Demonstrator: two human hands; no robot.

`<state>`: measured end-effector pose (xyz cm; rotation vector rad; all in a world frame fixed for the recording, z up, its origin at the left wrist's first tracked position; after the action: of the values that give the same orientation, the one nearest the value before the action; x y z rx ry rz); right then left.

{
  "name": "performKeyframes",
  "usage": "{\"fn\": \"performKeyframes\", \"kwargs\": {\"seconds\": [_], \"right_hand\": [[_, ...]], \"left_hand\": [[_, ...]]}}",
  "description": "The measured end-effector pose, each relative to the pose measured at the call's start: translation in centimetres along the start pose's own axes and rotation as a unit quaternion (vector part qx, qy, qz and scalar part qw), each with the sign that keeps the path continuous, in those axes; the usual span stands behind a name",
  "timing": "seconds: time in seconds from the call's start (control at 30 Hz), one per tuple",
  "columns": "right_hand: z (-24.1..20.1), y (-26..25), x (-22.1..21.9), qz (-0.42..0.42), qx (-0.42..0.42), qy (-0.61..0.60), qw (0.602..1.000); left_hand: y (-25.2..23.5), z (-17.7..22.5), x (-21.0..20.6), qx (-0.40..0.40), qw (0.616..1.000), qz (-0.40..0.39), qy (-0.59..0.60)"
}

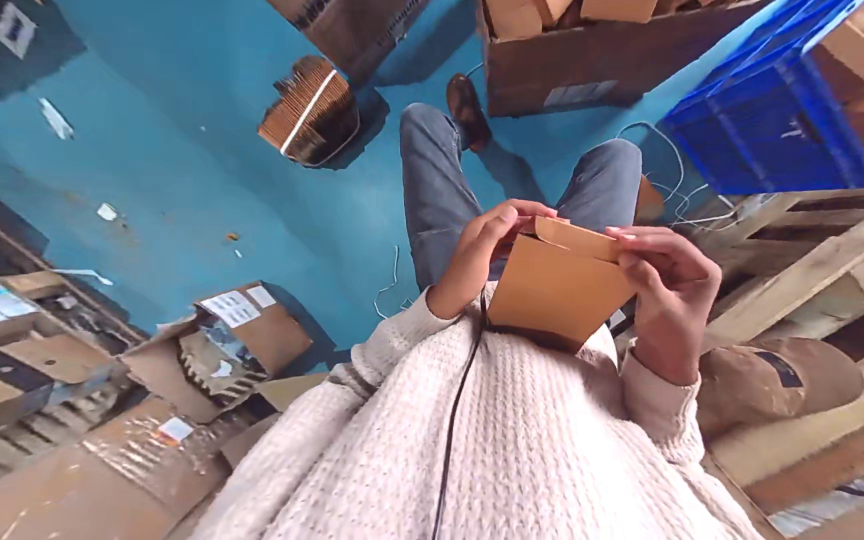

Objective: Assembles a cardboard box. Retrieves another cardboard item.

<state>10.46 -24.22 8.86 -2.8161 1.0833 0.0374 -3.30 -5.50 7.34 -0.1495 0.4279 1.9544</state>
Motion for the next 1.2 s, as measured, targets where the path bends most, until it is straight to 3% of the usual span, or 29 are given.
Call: {"fn": "performKeyframes", "kwargs": {"seconds": [0.13, 0.23, 0.37, 0.57, 0.9, 1.2], "right_hand": [[-1.0, -0.4, 0.9, -0.036, -0.030, 0.021, 0.999], [-3.0, -1.2, 2.0, -0.125, -0.073, 0.116, 0.983], [-4.4, -2.3, 2.1, -0.227, -0.030, 0.228, 0.946], [-4.2, -2.0, 0.0, -0.178, 0.012, 0.260, 0.949], [-5.0, -1.4, -1.0, -0.123, 0.000, 0.243, 0.962], [-3.9, -1.6, -0.3, -0.172, 0.014, 0.278, 0.945]], "left_hand": [[0.2, 0.0, -0.5, -0.039, 0.997, -0.038, 0.058], [0.2, 0.3, -0.9, -0.058, 0.994, -0.053, 0.076], [0.1, 0.3, -1.1, -0.095, 0.992, -0.048, 0.071], [0.4, 0.6, -1.0, -0.124, 0.992, 0.016, -0.011], [0.0, 1.9, -1.5, -0.102, 0.994, 0.035, -0.014], [-0.3, 0.4, 0.9, -0.105, 0.990, -0.092, -0.018]]}}
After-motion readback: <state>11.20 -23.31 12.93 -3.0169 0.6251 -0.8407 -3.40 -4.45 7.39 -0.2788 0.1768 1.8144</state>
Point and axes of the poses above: each hand's wrist, its own y-axis away from the middle knuckle, its own x-axis out of the back of the hand, z = x × y, the point moved 1 cm from there along -y, towards the middle knuckle, and after that the axes turned 1 degree about x, right-handed, at the moved point
